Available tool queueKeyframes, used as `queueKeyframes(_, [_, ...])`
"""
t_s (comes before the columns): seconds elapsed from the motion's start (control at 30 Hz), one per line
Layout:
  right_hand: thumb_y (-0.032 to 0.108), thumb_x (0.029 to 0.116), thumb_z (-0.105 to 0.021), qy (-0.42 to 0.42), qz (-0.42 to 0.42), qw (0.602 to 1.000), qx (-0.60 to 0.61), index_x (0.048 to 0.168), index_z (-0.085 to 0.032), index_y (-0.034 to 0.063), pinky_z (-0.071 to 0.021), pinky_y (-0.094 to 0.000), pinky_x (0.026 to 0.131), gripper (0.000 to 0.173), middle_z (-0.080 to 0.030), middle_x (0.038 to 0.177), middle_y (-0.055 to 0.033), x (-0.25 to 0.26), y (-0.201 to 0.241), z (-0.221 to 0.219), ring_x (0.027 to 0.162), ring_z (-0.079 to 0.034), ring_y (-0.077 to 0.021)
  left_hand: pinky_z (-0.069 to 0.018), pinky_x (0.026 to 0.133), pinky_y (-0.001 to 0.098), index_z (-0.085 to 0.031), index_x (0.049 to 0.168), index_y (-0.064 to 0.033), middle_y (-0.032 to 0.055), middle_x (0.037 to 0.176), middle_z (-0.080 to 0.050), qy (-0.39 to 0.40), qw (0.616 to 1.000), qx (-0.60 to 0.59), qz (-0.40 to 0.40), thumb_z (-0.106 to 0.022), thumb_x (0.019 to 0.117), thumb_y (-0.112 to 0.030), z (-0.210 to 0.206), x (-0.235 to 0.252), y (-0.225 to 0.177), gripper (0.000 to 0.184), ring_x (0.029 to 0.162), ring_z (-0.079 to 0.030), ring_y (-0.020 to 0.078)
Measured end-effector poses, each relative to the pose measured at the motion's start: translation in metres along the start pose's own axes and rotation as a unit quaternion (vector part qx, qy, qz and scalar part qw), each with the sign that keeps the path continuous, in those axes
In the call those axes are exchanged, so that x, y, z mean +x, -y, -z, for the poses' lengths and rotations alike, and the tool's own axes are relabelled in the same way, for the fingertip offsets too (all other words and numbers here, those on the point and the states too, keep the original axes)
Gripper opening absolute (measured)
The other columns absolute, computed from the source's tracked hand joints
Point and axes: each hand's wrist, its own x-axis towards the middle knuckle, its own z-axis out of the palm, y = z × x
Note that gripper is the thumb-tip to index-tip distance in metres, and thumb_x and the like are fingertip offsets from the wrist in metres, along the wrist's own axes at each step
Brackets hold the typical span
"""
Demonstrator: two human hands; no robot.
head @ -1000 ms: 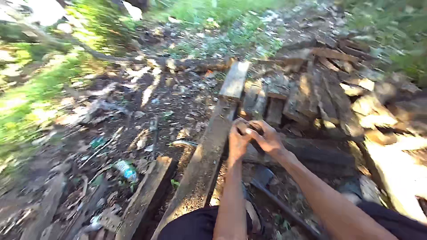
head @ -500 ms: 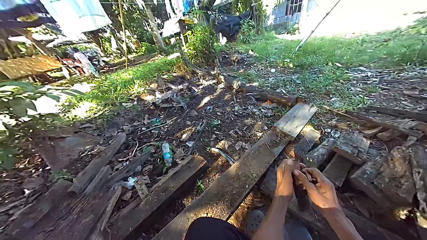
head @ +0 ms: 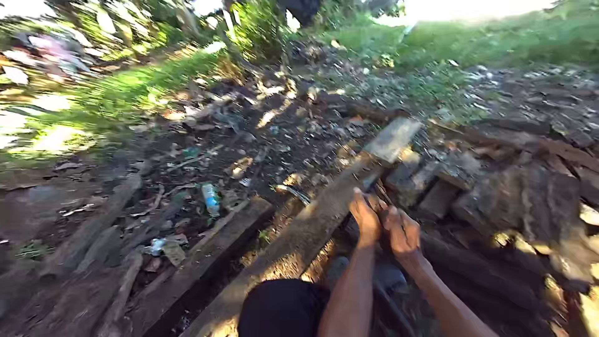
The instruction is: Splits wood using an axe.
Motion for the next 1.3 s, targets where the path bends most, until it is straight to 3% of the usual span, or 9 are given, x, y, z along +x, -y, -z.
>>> queueKeyframes(0.13, [0.041,0.1113,-0.035,-0.028,0.000,0.997,0.076,0.074,-0.057,0.0070,-0.0471,-0.0338,0.046,0.055,-0.049,0.057,-0.0021,-0.006,0.011,0.008,0.048,-0.050,-0.0133,-0.0510,0.050,0.0360,-0.059,0.082,-0.0161,0.0025,0.066,-0.061,0.074,0.994,0.060,0.061,-0.009,0.0943,-0.084,0.013,-0.013,-0.010,0.085,0.054,-0.057,0.0155])
queueKeyframes(0.3, [0.045,0.1107,-0.032,-0.017,-0.033,0.996,0.081,0.073,-0.051,0.0110,-0.0421,-0.0348,0.043,0.054,-0.045,0.059,-0.0034,-0.028,0.036,0.050,0.048,-0.046,-0.0154,-0.0588,0.052,0.0423,-0.058,0.090,-0.0040,0.0091,0.063,-0.062,-0.023,0.986,-0.107,0.128,-0.021,0.1068,-0.065,-0.001,0.019,-0.014,0.074,0.053,-0.064,0.0230])
queueKeyframes(0.47, [0.043,0.1093,-0.035,-0.189,0.009,0.953,0.238,0.063,-0.052,0.0231,-0.0492,-0.0310,0.049,0.053,-0.051,0.056,0.0085,-0.014,0.071,0.133,0.050,-0.052,-0.0095,-0.0561,0.052,0.0442,-0.054,0.095,-0.0071,0.0106,0.064,-0.058,-0.135,0.948,-0.204,0.205,-0.018,0.1002,-0.075,0.045,0.062,-0.020,0.077,0.052,-0.060,0.0247])
queueKeyframes(0.73, [0.054,0.1092,-0.028,-0.319,0.010,0.939,0.131,0.073,-0.055,0.0239,-0.0494,-0.0303,0.046,0.054,-0.051,0.058,0.0086,-0.006,0.105,0.225,0.047,-0.051,-0.0095,-0.0597,0.057,0.0465,-0.057,0.098,-0.0098,0.0080,0.068,-0.063,-0.023,0.990,-0.110,0.091,-0.042,0.1072,-0.045,0.058,0.063,-0.049,0.039,0.058,-0.065,0.0254])
queueKeyframes(0.97, [0.045,0.1103,-0.037,-0.170,0.325,0.930,-0.006,0.077,-0.058,0.0136,-0.0538,-0.0332,0.058,0.050,-0.058,0.067,0.0000,-0.004,0.149,0.191,0.063,-0.061,-0.0140,-0.0614,0.056,0.0496,-0.056,0.087,-0.0020,0.0142,0.064,-0.063,0.079,0.991,-0.077,0.074,-0.035,0.1100,-0.034,0.016,0.030,-0.070,0.045,0.056,-0.067,0.0301])
queueKeyframes(1.13, [0.040,0.1069,-0.048,-0.185,0.377,0.853,-0.311,0.101,-0.066,0.0012,-0.0564,-0.0430,0.078,0.043,-0.066,0.098,-0.0188,0.153,0.124,0.270,0.093,-0.066,-0.0283,-0.0618,0.060,0.0515,-0.054,0.081,-0.0059,0.0146,0.064,-0.065,0.129,0.972,-0.186,0.064,-0.030,0.1080,-0.036,0.005,0.014,-0.094,0.048,0.059,-0.069,0.0318])
queueKeyframes(1.2, [0.068,0.0944,-0.057,-0.155,0.161,0.874,-0.432,0.149,-0.048,0.0010,-0.0354,-0.0578,0.118,0.086,-0.035,0.158,-0.0292,0.199,0.084,0.314,0.145,-0.037,-0.0444,-0.0610,0.061,0.0503,-0.053,0.080,-0.0081,0.0128,0.064,-0.063,0.134,0.965,-0.218,0.063,-0.030,0.1068,-0.037,0.002,0.005,-0.101,0.045,0.060,-0.068,0.0308])
queueKeyframes(1.23, [0.077,0.0826,-0.065,-0.154,0.062,0.877,-0.450,0.159,-0.031,0.0002,-0.0236,-0.0644,0.122,0.113,-0.013,0.167,-0.0314,0.205,0.067,0.329,0.152,-0.020,-0.0506,-0.0606,0.060,0.0495,-0.053,0.078,-0.0093,0.0120,0.064,-0.064,0.133,0.962,-0.232,0.058,-0.031,0.1065,-0.038,0.001,0.003,-0.104,0.046,0.059,-0.068,0.0298])
queueKeyframes(1.3, [0.076,0.0731,-0.074,-0.172,-0.044,0.885,-0.430,0.162,-0.016,-0.0019,-0.0182,-0.0696,0.121,0.132,-0.003,0.167,-0.0345,0.183,0.048,0.329,0.152,-0.012,-0.0553,-0.0615,0.061,0.0489,-0.058,0.077,-0.0110,0.0102,0.066,-0.065,0.143,0.954,-0.259,0.053,-0.032,0.1068,-0.045,0.004,0.003,-0.105,0.052,0.061,-0.069,0.0280])
